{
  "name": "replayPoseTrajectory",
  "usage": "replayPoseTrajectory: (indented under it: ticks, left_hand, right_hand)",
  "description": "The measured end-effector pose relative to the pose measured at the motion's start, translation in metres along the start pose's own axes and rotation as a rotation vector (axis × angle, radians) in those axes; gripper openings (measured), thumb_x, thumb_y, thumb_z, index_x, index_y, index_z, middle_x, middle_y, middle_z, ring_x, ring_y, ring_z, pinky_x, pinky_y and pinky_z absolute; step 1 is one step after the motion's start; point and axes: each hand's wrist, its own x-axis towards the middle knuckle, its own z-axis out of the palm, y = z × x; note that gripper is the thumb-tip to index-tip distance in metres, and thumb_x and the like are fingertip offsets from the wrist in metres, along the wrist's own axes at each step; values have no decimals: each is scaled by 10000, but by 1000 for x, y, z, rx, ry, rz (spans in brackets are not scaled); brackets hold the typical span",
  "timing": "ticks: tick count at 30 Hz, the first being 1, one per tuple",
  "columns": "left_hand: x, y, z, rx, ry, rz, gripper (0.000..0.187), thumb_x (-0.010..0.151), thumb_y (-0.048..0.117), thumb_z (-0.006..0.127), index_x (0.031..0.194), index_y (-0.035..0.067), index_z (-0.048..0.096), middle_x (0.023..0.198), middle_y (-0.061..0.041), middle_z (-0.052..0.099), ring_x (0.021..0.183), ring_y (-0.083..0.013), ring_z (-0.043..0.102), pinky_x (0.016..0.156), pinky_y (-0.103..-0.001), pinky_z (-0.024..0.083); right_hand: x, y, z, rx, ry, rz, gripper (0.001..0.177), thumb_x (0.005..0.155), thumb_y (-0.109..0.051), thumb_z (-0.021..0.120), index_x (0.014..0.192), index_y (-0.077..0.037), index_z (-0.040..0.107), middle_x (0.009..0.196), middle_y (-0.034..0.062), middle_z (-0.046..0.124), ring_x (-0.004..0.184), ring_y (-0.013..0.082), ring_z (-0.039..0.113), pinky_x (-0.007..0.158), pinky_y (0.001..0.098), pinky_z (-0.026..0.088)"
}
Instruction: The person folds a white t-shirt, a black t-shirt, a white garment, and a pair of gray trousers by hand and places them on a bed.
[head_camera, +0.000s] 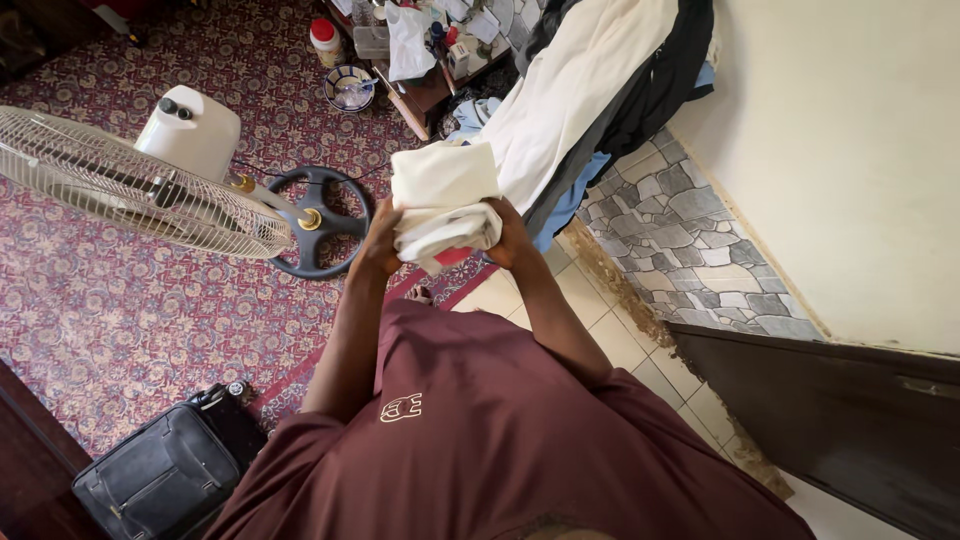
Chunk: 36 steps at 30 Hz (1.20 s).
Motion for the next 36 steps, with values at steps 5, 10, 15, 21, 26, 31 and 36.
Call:
replayPoseTrajectory:
  ticks: [5, 10, 15, 21, 26, 31, 36]
  left_hand:
    - [2, 15, 41, 185, 225, 147, 662, 891, 103, 752, 1477, 34, 452, 1292, -188, 641, 1119, -301, 689, 926, -448, 620]
    - [14, 25, 55, 698, 285, 332, 584, 955, 77, 728, 1470, 24, 459, 1289, -176, 664, 1111, -290, 740, 909, -410, 620]
    - [19, 5, 84, 1135, 109, 423, 614, 1047, 253, 627, 1527, -34, 374, 1446, -302, 526, 1315, -406, 550, 1098, -532, 468]
    - [20, 46, 89, 1529, 452, 374, 572, 1044, 361, 591, 1530, 82, 475, 1384, -190, 601, 1267, -325, 556, 1062, -484, 441]
    - [-14, 79, 84, 1797, 724, 421, 693, 915, 478, 767, 1504, 215, 513, 1423, -229, 423, 1325, -415, 417, 1084, -551, 381]
    - [-52, 69, 70, 1601, 793, 689, 947, 859, 512, 820, 1602, 150, 359, 1582, -340, 230, 1486, -505, 238, 1180, -590, 291]
    - [-116, 36, 45, 536, 901, 568, 898, 962, 412, 737, 1628, 49, 256, 1626, -223, 359, 1498, -324, 363, 1196, -474, 335]
  right_hand:
    - [-5, -11, 12, -851, 103, -378, 568, 984, -197, 669, 1496, -60, 467, 1380, 186, 623, 1254, 309, 620, 1080, 483, 522]
    - [-17, -17, 44, -1192, 83, -535, 790, 975, -350, 701, 1587, -115, 259, 1626, 121, 327, 1464, 325, 401, 1131, 498, 442]
    - [45, 26, 45, -379, -38, -313, 770, 1025, -631, 414, 1629, -187, 242, 1638, 89, 321, 1470, 272, 412, 1161, 480, 420]
    - [62, 41, 56, 39, -110, -123, 782, 1029, -669, 403, 1573, -108, 392, 1527, 131, 491, 1354, 290, 546, 1139, 466, 475]
    - [69, 58, 57, 15, -159, 30, 797, 995, -668, 431, 1541, -87, 434, 1482, 145, 543, 1304, 305, 580, 1106, 475, 489]
    - [73, 66, 52, -6, -357, 194, 755, 990, -603, 476, 1532, -77, 437, 1482, 153, 557, 1319, 315, 580, 1126, 488, 481]
    - [72, 89, 43, -68, -519, 518, 718, 986, -537, 520, 1523, -67, 440, 1481, 161, 571, 1335, 325, 580, 1145, 501, 473]
